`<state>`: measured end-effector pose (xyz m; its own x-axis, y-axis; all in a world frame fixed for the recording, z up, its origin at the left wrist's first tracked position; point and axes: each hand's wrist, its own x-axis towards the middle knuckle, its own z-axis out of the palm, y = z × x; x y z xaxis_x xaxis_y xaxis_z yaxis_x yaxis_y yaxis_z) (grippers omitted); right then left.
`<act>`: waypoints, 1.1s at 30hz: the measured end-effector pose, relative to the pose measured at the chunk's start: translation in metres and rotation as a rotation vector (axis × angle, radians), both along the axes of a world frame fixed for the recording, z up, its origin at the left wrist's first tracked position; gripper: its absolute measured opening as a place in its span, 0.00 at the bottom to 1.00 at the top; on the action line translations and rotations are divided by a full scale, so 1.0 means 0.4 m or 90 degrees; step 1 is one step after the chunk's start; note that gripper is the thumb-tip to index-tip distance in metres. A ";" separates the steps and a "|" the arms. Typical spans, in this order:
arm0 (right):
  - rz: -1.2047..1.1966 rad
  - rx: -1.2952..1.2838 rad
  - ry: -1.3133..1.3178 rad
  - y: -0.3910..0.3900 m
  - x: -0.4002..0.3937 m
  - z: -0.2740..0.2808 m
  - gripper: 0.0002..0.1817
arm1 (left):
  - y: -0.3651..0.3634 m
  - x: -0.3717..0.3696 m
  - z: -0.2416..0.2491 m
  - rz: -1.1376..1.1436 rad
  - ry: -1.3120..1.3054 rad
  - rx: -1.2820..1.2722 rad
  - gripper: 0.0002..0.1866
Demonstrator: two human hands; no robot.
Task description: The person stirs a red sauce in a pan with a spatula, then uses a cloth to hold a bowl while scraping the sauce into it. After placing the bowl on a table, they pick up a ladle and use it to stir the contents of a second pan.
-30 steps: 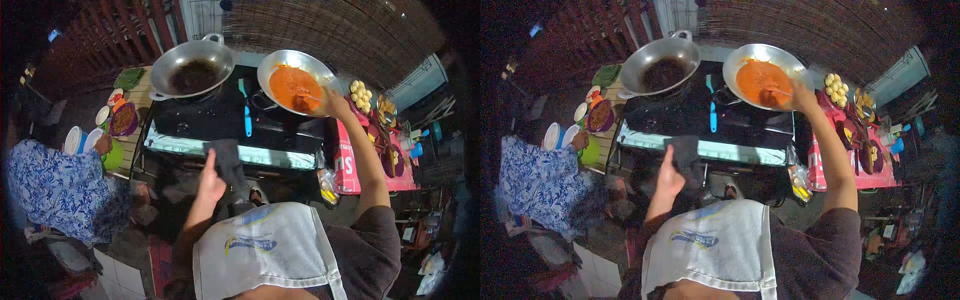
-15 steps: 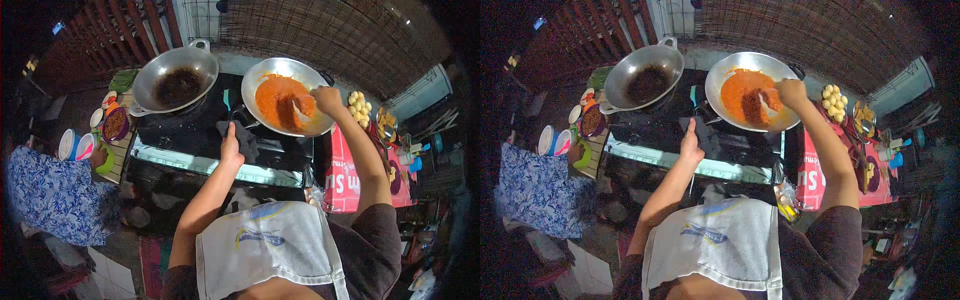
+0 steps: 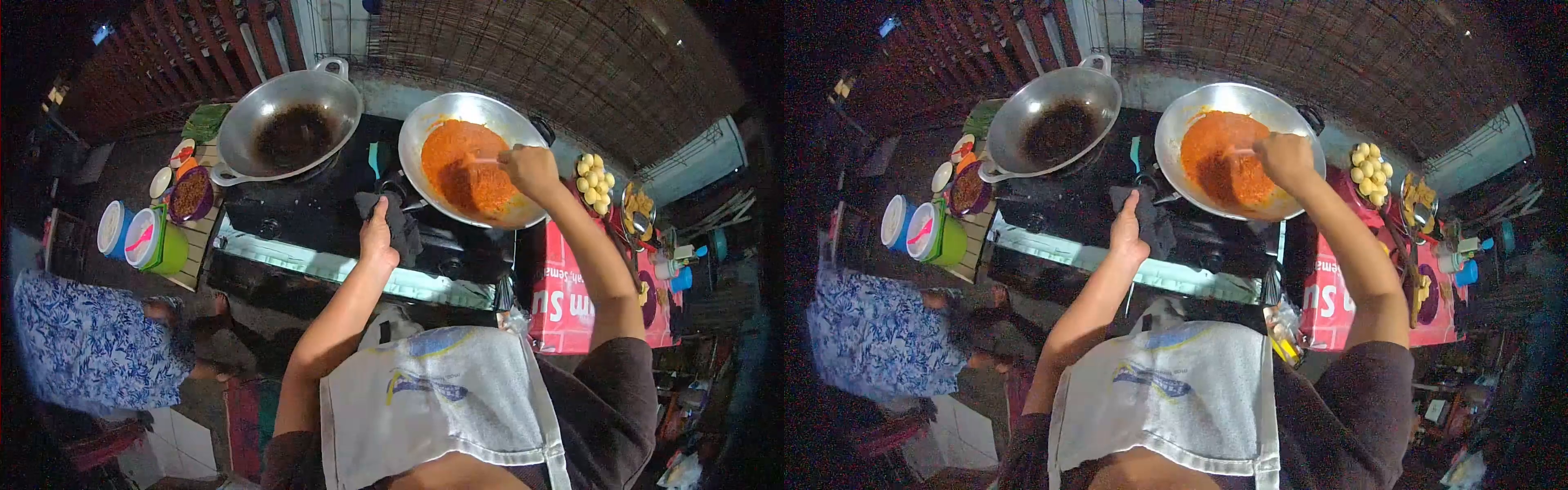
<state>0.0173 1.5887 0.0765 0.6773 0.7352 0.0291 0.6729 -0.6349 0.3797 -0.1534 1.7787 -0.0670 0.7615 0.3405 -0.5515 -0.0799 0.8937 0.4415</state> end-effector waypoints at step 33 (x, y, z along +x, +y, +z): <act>0.092 -0.023 -0.150 -0.002 0.075 -0.026 0.03 | -0.030 0.014 0.018 0.090 0.046 0.166 0.15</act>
